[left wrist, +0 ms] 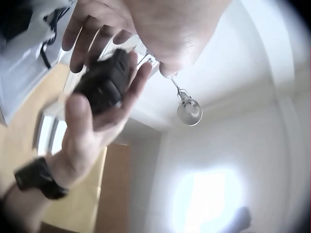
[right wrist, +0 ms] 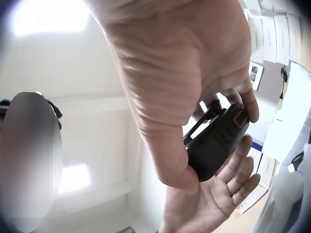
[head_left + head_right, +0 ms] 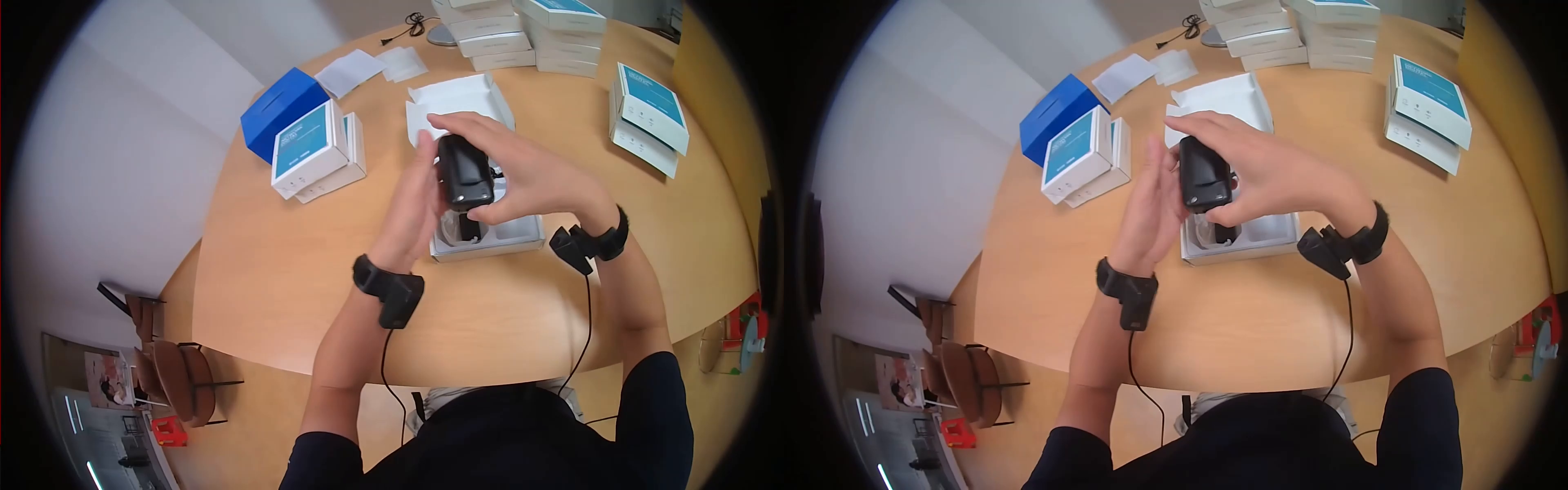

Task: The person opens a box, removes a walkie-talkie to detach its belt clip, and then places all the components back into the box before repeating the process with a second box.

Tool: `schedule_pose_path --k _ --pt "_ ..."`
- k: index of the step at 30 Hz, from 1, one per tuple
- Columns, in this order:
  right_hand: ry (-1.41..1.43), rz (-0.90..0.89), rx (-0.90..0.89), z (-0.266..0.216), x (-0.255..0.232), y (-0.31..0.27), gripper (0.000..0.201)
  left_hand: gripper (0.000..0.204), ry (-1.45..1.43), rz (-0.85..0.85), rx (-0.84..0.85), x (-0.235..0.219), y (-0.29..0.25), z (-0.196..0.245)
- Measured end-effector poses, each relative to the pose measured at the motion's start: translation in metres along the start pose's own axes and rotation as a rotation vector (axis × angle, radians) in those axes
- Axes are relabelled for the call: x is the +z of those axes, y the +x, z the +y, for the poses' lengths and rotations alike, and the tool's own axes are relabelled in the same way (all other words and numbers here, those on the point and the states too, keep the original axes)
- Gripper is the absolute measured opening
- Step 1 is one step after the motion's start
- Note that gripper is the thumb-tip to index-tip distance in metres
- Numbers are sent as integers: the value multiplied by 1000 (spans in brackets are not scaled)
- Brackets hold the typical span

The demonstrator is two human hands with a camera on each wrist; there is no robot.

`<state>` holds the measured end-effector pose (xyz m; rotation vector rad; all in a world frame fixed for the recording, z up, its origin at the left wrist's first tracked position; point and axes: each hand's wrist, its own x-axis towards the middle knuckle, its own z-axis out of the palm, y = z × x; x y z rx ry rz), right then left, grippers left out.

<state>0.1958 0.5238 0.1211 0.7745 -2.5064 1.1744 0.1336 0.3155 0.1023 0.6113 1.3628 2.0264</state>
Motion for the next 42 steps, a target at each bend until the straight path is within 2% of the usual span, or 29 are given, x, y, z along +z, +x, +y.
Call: schedule_pose_path --k 1,4,6,7,10,11,14,18,24,30,31,33,37,42 --pt "-6 40 -27 -2 4 3 107 60 -72 -45 -8 7 3 2" --pt "26 230 -92 -1 6 9 104 55 -210 -26 68 6 17 -1" --pt "-51 375 -40 3 5 10 100 50 -412 31 132 7 26 3" --pt "-94 525 -69 10 7 13 79 49 -488 78 157 5 34 5" --pt "446 381 363 16 -2 13 49 45 -613 145 202 -1 47 8" --pt "473 413 405 10 7 15 33 45 -620 157 212 0 49 9" --pt "561 314 458 12 26 15 29 44 -559 193 265 3 52 5" --pt "658 312 391 7 36 19 27 46 -435 223 318 1 51 3" --pt "830 469 344 10 49 20 20 52 -268 229 399 10 50 8" --pt "733 492 309 -7 59 21 25 69 -361 214 390 21 46 12" --pt "650 486 299 -5 61 20 27 73 -338 270 393 23 45 14" --pt "483 471 277 2 65 17 32 74 -341 251 416 18 45 11" --pt "439 544 202 -7 70 18 35 82 -287 283 416 17 44 12" --pt "357 552 186 -11 69 17 35 77 -338 279 440 20 44 7"
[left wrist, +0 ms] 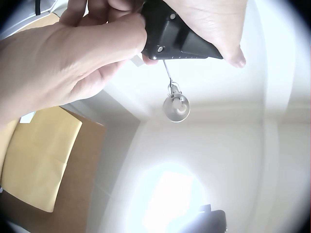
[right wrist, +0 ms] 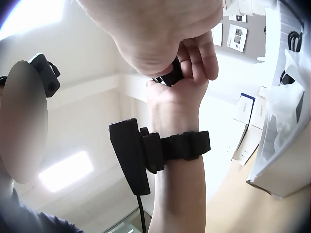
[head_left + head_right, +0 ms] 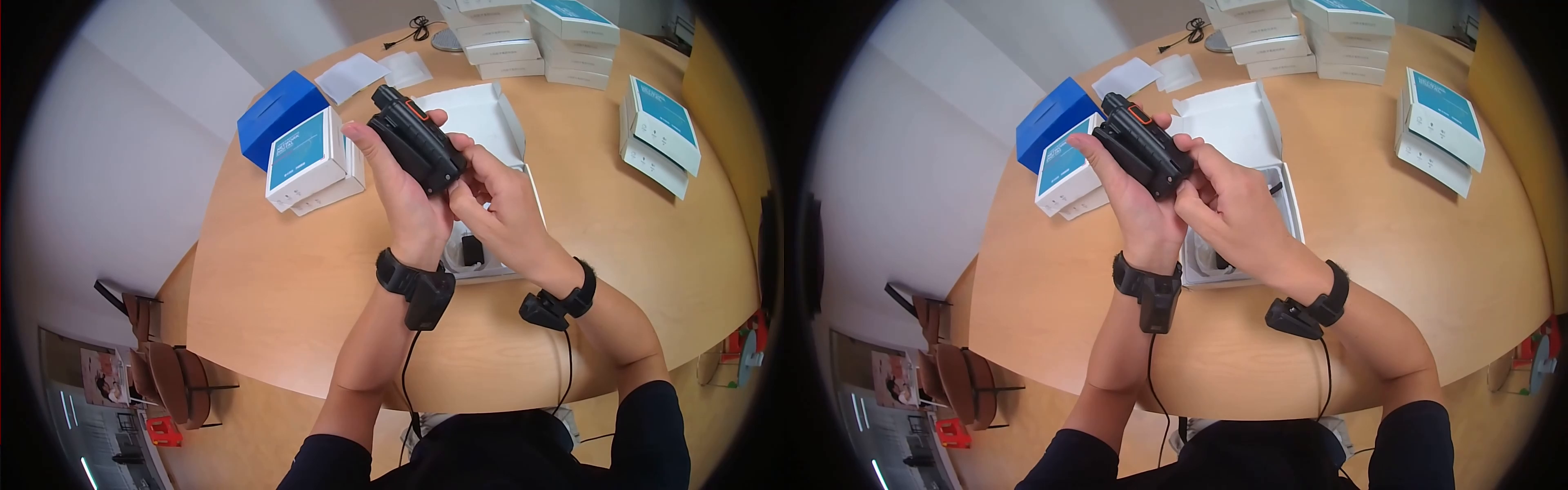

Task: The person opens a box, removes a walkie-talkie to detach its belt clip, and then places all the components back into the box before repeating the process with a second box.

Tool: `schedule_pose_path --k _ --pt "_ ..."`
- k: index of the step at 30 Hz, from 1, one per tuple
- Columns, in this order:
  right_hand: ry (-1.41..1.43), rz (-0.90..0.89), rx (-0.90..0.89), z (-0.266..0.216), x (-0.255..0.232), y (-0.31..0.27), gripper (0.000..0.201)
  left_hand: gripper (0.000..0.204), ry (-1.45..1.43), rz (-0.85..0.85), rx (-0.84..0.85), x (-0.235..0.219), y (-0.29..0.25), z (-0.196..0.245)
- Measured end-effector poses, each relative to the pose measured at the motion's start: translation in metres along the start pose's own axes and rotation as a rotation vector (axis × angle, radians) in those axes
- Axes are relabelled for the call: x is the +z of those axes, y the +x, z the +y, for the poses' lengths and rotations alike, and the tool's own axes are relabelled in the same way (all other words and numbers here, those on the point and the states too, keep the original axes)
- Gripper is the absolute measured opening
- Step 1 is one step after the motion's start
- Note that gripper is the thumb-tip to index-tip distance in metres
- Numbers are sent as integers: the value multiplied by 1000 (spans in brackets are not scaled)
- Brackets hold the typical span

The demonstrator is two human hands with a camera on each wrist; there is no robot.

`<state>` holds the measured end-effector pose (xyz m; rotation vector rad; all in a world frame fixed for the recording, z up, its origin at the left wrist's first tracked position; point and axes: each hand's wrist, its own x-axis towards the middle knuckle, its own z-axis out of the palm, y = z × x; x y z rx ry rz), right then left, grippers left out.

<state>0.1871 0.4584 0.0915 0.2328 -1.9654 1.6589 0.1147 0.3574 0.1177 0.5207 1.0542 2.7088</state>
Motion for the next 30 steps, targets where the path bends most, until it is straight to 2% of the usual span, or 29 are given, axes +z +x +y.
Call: schedule_pose_path --k 18,27,30 --pt "106 36 49 9 5 -1 32 65 -2 31 23 1 0 -2" --pt "200 -52 199 3 -2 3 32 63 43 72 25 2 0 1" --pt "-1 -88 116 3 -13 8 36 63 57 54 48 -2 5 1"
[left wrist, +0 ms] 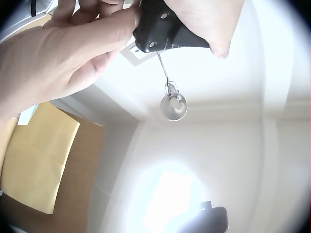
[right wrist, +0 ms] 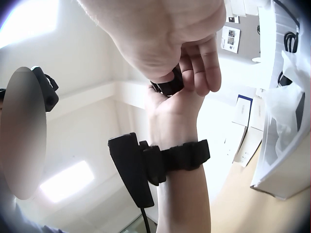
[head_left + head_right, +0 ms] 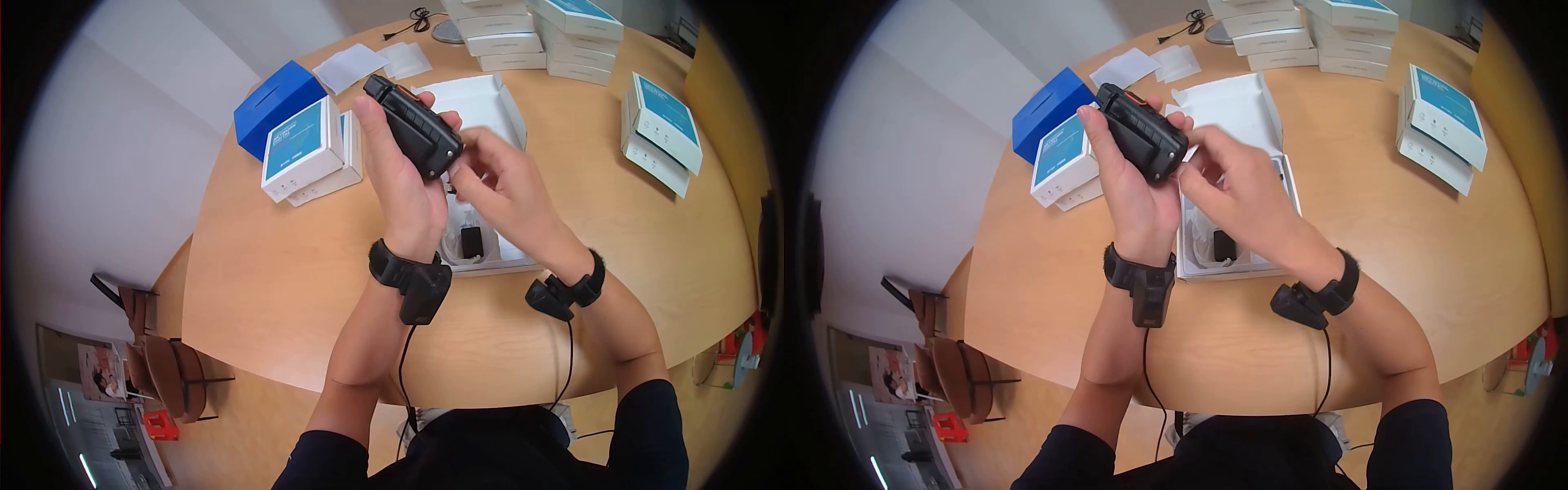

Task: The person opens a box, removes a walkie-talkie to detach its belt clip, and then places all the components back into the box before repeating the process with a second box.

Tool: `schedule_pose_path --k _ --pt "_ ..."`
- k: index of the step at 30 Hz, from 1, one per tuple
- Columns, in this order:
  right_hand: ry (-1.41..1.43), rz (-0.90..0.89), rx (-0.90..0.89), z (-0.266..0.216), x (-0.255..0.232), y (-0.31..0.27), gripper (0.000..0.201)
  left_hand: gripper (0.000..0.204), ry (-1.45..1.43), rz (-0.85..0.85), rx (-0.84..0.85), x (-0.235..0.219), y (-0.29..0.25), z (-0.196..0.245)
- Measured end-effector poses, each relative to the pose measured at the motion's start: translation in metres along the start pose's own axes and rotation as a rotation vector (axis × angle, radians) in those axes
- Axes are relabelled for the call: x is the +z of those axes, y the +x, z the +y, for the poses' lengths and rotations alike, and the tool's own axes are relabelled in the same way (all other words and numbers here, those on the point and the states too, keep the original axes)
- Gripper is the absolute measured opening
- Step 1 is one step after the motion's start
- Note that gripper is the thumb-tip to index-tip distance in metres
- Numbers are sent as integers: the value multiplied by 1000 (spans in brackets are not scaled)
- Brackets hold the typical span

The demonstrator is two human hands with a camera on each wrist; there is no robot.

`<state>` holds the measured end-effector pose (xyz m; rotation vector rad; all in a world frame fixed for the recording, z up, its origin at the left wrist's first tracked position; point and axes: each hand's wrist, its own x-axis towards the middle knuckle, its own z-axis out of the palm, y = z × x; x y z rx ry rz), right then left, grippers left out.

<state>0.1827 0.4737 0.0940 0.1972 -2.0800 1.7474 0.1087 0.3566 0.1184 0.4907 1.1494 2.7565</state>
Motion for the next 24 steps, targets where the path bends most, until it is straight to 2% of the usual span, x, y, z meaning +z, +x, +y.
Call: schedule_pose_path --k 3,6,9,12,15,19,22,24 --pt "-181 249 -317 -3 1 6 43 59 21 1 -15 0 2 -3" --pt "-424 159 -445 -14 -9 10 51 51 58 -52 -59 2 -4 -8" --pt "-579 178 -575 -4 -15 15 55 47 50 -94 -75 3 -4 -16" --pt "-702 173 -518 -9 -18 13 55 44 22 -84 -127 3 -5 -13" --pt "-698 153 -489 -17 -19 12 53 46 -91 -59 -147 -6 4 -16" --pt "-688 45 -348 -34 -21 4 49 42 -179 -84 -164 -19 16 3" --pt "-618 -37 -259 -42 -26 1 47 41 -210 25 -42 -21 26 6" --pt "-554 -73 -194 -44 -32 1 46 40 -285 -34 -19 -25 30 14"
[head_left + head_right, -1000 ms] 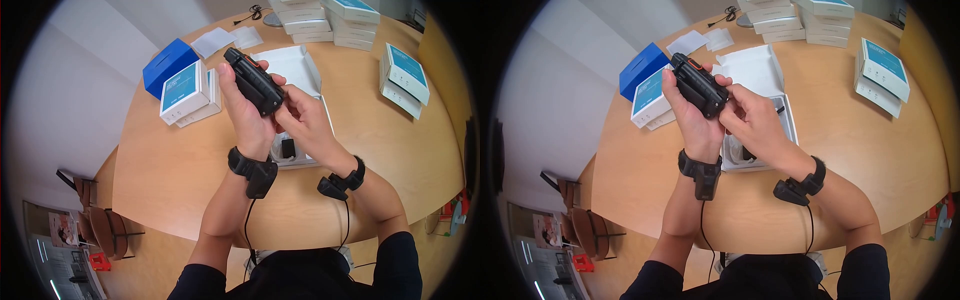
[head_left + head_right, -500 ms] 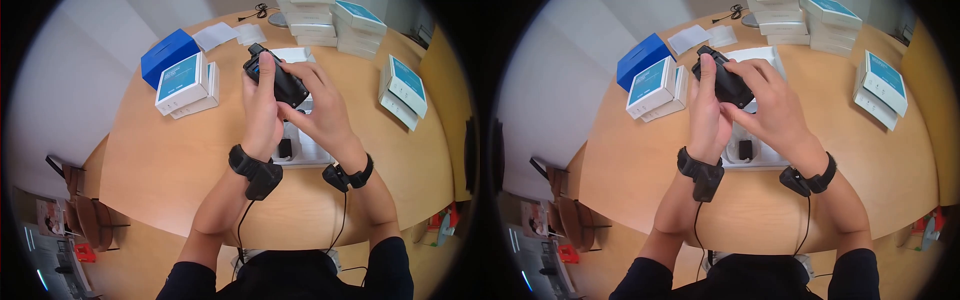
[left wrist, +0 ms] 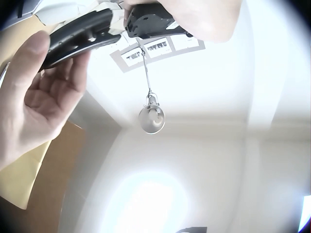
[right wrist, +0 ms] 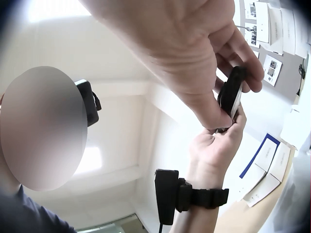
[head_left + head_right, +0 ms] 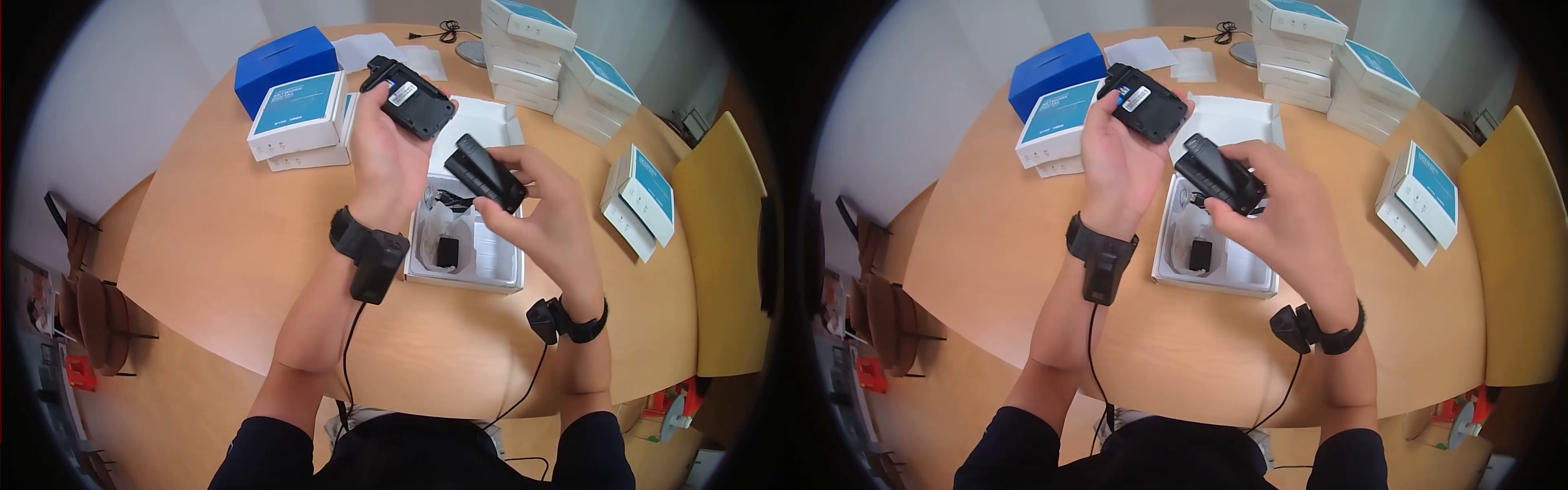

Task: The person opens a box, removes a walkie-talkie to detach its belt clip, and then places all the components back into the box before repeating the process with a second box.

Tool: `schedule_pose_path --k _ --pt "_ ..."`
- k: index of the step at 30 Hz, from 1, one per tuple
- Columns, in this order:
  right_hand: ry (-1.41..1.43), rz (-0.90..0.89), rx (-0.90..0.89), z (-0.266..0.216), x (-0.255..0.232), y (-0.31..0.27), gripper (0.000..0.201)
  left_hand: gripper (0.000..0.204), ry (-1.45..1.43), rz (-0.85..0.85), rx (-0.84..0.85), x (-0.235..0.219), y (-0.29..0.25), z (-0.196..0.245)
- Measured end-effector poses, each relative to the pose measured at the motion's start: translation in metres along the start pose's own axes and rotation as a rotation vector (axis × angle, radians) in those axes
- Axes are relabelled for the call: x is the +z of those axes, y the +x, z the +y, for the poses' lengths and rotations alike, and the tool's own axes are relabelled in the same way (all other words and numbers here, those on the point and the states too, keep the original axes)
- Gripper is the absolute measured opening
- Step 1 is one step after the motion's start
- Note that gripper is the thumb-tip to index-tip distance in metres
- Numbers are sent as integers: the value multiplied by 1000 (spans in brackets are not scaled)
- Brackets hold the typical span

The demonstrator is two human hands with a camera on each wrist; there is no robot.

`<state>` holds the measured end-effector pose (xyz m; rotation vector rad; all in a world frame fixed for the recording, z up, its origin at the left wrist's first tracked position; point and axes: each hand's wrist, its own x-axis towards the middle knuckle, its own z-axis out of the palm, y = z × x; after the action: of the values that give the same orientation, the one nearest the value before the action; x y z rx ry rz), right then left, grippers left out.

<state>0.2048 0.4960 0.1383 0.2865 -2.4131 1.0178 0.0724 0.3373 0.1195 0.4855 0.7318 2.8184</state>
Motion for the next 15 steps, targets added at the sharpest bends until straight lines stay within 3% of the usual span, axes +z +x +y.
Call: schedule_pose_path --k 3,6,11,15 --pt "155 35 107 1 -10 6 48 40 -133 -89 -2 -4 3 11" --pt "213 218 17 5 -7 10 49 43 -47 -113 -5 6 -2 5" --pt "202 260 -152 3 7 10 55 56 127 -279 4 20 -18 -19" --pt "52 294 -148 5 20 7 57 60 159 -326 27 27 -32 -29"
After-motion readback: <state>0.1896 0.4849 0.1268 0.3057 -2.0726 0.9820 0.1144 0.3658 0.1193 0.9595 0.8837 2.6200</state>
